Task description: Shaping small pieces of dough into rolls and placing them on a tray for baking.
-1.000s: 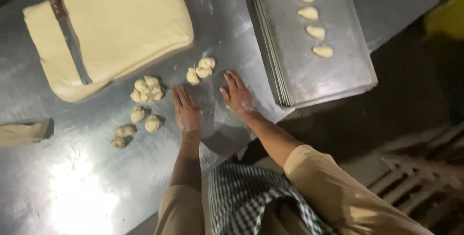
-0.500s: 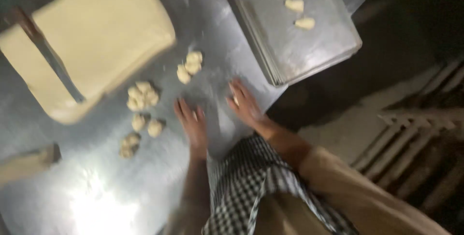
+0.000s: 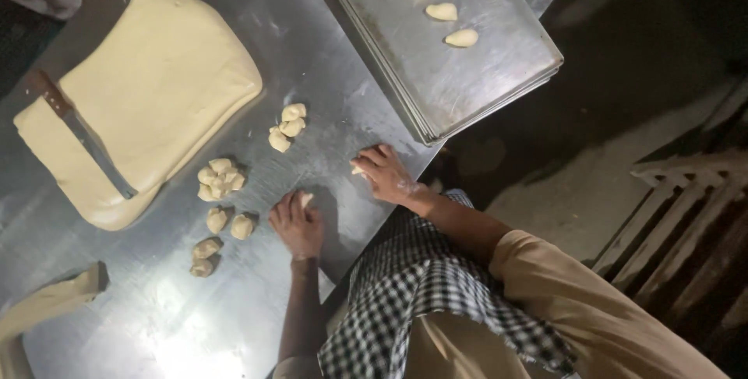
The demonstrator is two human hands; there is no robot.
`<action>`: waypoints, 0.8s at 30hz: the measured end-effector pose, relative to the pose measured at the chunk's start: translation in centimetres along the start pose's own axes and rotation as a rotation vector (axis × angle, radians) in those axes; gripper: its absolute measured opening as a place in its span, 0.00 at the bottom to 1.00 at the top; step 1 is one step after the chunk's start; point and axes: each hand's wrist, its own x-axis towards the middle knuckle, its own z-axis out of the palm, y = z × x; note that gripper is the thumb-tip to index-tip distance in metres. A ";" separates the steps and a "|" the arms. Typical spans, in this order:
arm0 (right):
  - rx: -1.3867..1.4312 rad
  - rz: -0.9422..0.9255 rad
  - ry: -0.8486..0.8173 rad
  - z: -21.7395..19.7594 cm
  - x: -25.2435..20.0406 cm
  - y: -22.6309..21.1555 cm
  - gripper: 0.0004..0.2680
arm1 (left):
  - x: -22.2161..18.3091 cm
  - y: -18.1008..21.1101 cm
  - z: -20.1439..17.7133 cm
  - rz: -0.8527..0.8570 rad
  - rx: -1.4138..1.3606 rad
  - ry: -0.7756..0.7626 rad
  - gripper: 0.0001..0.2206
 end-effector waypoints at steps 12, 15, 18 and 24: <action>0.165 0.114 0.416 -20.7 13.2 17.6 0.11 | 19.2 14.3 13.2 -0.372 -0.639 0.084 0.12; 0.066 0.205 0.353 -22.9 16.7 25.9 0.12 | 25.7 17.1 20.8 -0.341 -0.555 0.137 0.15; 0.062 0.341 0.269 -23.1 19.4 32.8 0.12 | 30.9 18.5 26.6 -0.302 -0.449 0.186 0.18; 0.055 0.202 0.214 -23.2 24.1 38.6 0.13 | 37.3 19.3 31.6 -0.348 -0.322 0.223 0.18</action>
